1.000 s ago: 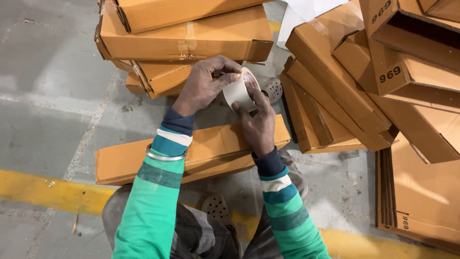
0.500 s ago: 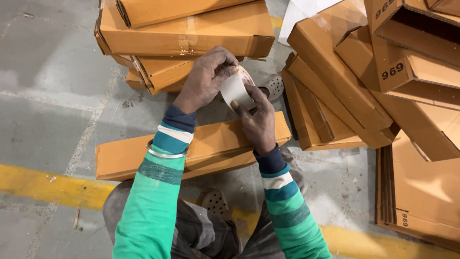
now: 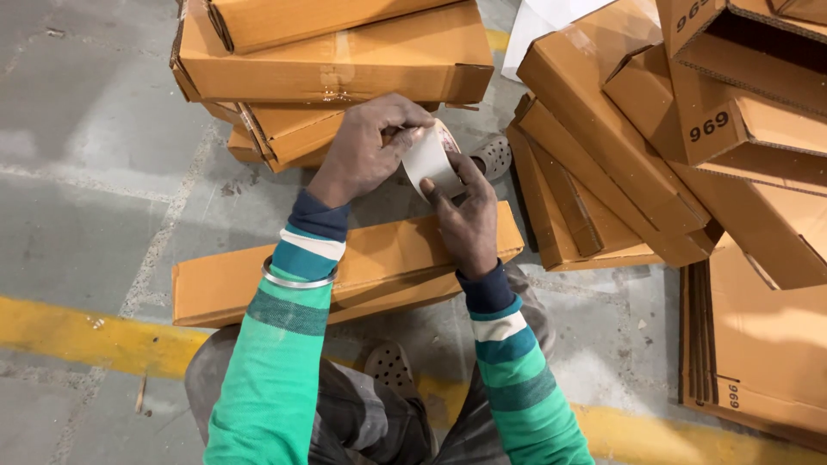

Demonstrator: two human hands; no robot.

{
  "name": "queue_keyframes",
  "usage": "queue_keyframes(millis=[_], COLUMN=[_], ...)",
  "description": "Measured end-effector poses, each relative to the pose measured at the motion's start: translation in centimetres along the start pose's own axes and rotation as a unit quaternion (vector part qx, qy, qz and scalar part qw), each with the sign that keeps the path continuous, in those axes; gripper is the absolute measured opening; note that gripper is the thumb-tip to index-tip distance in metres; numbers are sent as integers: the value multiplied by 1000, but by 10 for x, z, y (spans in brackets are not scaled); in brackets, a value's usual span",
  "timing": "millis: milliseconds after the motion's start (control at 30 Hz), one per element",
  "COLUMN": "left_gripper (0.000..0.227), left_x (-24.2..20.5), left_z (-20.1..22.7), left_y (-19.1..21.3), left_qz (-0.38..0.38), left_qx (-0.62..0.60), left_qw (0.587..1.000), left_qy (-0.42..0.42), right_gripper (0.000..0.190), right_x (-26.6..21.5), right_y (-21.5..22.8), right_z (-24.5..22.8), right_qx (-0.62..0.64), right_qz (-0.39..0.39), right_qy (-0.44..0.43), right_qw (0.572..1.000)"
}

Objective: Folding and taping flat cardboard into boxes in a warehouse environment.

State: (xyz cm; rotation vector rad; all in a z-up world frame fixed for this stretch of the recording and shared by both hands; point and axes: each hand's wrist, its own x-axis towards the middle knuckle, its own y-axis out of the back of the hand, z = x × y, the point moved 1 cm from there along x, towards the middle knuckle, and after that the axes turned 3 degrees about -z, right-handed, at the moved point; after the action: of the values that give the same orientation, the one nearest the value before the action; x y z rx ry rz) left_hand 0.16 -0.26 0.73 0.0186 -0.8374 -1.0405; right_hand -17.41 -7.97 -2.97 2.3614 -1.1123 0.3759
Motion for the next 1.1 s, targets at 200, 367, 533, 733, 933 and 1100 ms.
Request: queue_keyframes(millis=[200, 367, 533, 733, 933, 1100], left_gripper=[13, 12, 6, 11, 28, 29], left_x=[2, 2, 1, 0, 0, 1], left_z=[5, 2, 5, -11, -8, -17], left_y=[0, -2, -5, -9, -1, -3], left_qz=[0, -3, 6, -5, 2, 10], left_qx=[-27, -10, -20, 72, -72, -145], left_qw=[999, 999, 1000, 996, 997, 988], left_qy=[25, 44, 11, -44, -15, 51], right_gripper=[42, 42, 42, 42, 38, 37], right_x=[0, -1, -1, 0, 1, 0], right_y=[-1, 0, 0, -2, 0, 6], right_z=[0, -4, -3, -7, -12, -17], right_qx=[23, 9, -15, 24, 107, 145], right_qz=[-4, -15, -22, -45, -65, -61], right_qy=[-14, -13, -2, -44, -43, -48], right_qw=[1000, 1000, 1000, 998, 991, 986])
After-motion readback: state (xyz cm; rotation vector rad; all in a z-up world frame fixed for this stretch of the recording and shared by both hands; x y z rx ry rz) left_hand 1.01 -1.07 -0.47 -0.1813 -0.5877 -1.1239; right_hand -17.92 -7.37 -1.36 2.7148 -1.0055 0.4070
